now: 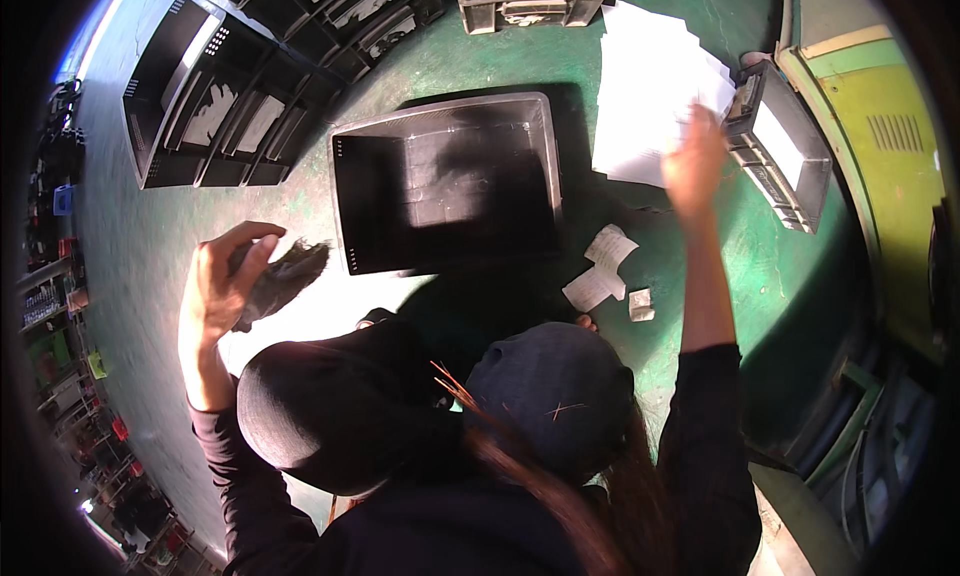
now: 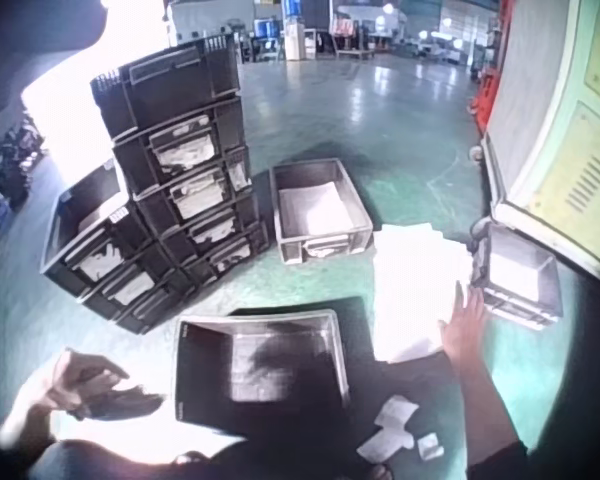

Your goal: The person sits on the floor and wipes the inside of a black plastic tray with a cloth. They then place a sheet of white paper into the tray, wipe the tray again, and repeat the process with another tray.

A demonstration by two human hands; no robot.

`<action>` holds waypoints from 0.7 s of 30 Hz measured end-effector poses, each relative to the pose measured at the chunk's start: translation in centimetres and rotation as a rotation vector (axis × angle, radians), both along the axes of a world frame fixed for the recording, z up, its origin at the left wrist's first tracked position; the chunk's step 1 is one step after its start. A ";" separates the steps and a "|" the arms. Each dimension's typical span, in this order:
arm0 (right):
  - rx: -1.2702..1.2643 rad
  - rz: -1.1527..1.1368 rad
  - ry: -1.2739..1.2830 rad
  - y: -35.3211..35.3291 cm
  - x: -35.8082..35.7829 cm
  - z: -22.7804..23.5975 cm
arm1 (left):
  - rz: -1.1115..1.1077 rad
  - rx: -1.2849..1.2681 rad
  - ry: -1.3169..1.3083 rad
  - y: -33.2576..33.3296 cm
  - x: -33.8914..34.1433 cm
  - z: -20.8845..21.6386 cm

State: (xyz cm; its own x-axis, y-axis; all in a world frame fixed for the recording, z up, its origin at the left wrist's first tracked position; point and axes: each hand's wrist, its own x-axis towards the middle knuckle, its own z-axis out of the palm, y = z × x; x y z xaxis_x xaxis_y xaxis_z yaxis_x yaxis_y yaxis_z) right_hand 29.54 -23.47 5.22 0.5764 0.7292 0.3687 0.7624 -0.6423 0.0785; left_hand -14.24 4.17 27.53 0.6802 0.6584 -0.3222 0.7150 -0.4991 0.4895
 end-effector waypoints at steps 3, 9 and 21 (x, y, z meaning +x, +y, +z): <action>0.205 0.742 0.351 2.9 -12.4 2.2 | 0.032 0.069 -0.104 -1.0 1.5 2.0; -0.115 0.702 0.454 1.8 -20.6 -1.4 | 0.079 0.290 -0.226 -1.1 2.0 1.5; 0.640 0.278 1.148 1.6 -13.6 1.1 | 0.515 0.367 -0.567 1.8 -2.3 1.6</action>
State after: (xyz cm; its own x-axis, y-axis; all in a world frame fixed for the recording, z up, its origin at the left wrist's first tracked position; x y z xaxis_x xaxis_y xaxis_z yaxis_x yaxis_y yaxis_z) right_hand 15.96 -21.88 6.32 0.6495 0.7540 0.0980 0.3044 -0.1398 -0.9422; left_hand -16.55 6.01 29.18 0.2611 0.9262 0.2719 0.5918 -0.3762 0.7130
